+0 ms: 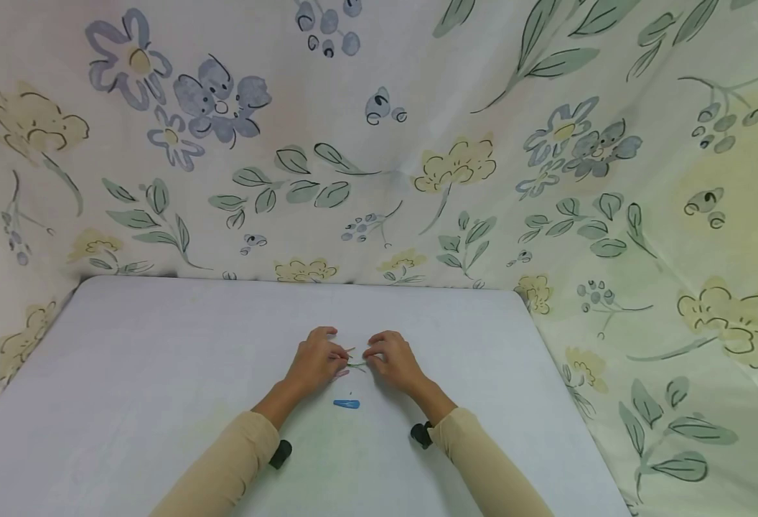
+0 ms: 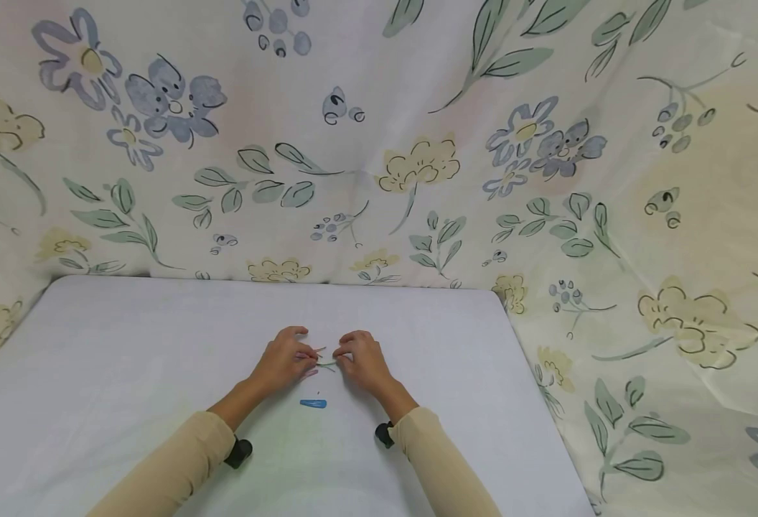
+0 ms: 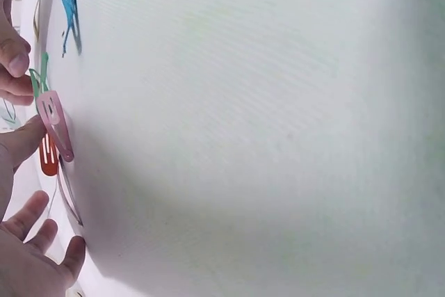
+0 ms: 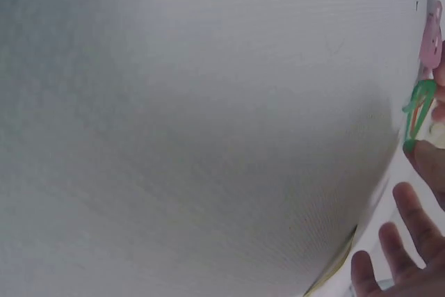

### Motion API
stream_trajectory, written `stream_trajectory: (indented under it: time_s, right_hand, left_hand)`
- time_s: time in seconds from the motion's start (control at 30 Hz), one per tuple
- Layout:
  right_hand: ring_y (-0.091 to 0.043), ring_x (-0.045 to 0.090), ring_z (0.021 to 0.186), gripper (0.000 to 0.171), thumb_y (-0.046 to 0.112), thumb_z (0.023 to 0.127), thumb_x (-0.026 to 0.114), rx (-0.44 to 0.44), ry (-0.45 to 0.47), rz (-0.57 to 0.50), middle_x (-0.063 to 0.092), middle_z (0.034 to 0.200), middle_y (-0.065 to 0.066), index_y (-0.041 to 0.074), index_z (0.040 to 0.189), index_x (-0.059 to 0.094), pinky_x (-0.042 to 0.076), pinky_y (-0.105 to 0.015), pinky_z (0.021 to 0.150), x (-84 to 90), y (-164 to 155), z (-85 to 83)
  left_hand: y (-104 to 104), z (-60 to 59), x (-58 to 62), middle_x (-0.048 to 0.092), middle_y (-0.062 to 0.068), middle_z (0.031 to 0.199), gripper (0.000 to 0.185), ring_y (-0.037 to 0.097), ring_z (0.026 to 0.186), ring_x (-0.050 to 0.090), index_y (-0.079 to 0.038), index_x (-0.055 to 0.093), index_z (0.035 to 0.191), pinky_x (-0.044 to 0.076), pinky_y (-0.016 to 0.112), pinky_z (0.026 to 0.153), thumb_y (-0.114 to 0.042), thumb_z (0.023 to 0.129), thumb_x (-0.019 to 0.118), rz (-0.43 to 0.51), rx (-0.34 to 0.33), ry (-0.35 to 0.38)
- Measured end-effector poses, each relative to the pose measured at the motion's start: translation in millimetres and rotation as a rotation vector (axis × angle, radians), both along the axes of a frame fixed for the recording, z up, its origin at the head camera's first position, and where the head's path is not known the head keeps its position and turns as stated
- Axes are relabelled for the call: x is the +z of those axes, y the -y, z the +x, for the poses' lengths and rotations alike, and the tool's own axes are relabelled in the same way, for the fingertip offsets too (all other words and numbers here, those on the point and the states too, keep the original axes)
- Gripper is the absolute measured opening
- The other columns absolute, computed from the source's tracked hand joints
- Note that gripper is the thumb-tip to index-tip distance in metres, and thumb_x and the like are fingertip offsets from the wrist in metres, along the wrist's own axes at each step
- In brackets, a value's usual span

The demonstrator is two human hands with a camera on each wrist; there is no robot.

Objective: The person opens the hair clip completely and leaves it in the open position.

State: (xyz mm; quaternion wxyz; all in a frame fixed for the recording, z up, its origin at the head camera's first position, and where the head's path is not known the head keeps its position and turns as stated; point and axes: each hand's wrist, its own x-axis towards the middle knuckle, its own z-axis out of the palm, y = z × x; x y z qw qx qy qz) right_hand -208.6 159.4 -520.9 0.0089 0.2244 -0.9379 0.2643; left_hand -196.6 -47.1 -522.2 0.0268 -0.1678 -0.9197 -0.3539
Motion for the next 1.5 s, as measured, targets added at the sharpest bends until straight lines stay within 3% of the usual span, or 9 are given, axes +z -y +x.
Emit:
stream_trajectory:
  time_s: [0.23, 0.5, 0.8, 1.03, 1.5]
  right_hand:
    - [-0.031, 0.054, 0.118, 0.011, 0.009, 0.091, 0.070, 0.004, -0.003, -0.006, 0.066, 0.115, -0.010, 0.007, 0.098, 0.079, 0.041, -0.052, 0.103, 4.6, -2, 4.8]
    - [-0.029, 0.052, 0.119, 0.011, 0.015, 0.090, 0.073, 0.019, 0.015, -0.011, 0.066, 0.115, -0.006, 0.010, 0.099, 0.079, 0.041, -0.051, 0.104, 8.8, -11, 20.8]
    - [-0.018, 0.054, 0.103, 0.014, 0.017, 0.088, 0.076, 0.139, 0.120, -0.040, 0.063, 0.106, 0.000, 0.010, 0.100, 0.079, 0.048, -0.037, 0.090, 13.4, -9, 42.5]
    - [-0.010, 0.053, 0.101, 0.016, 0.021, 0.088, 0.077, 0.177, 0.182, -0.002, 0.062, 0.105, 0.006, 0.014, 0.102, 0.079, 0.046, -0.032, 0.090, 7.2, -6, 49.6]
    - [-0.008, 0.054, 0.098, 0.012, 0.018, 0.085, 0.080, 0.194, 0.094, 0.074, 0.066, 0.099, 0.008, 0.015, 0.097, 0.080, 0.046, -0.026, 0.087, 3.3, 2, 53.4]
  left_hand:
    - [5, 3.1, 0.1, 0.057, 0.017, 0.136, 0.007, 0.035, 0.135, 0.042, -0.011, 0.081, 0.092, 0.036, 0.063, 0.103, -0.013, 0.087, 0.077, 0.025, -0.014, 0.007]
    - [25, 19.0, 2.5, 0.058, 0.018, 0.132, 0.008, 0.036, 0.131, 0.045, -0.011, 0.080, 0.088, 0.035, 0.063, 0.105, -0.015, 0.082, 0.082, 0.101, -0.100, -0.037]
    - [43, 38.7, -8.5, 0.058, 0.016, 0.132, 0.010, 0.037, 0.129, 0.046, -0.016, 0.081, 0.086, 0.035, 0.062, 0.103, -0.018, 0.077, 0.086, 0.063, -0.172, -0.091]
    - [38, 42.5, -8.6, 0.057, 0.016, 0.134, 0.013, 0.035, 0.130, 0.045, -0.016, 0.081, 0.084, 0.037, 0.062, 0.099, -0.024, 0.075, 0.088, 0.056, -0.231, -0.154]
    - [33, 45.4, -11.2, 0.056, 0.016, 0.137, 0.009, 0.035, 0.133, 0.043, -0.017, 0.081, 0.080, 0.038, 0.061, 0.097, -0.018, 0.075, 0.088, -0.010, -0.233, -0.169]
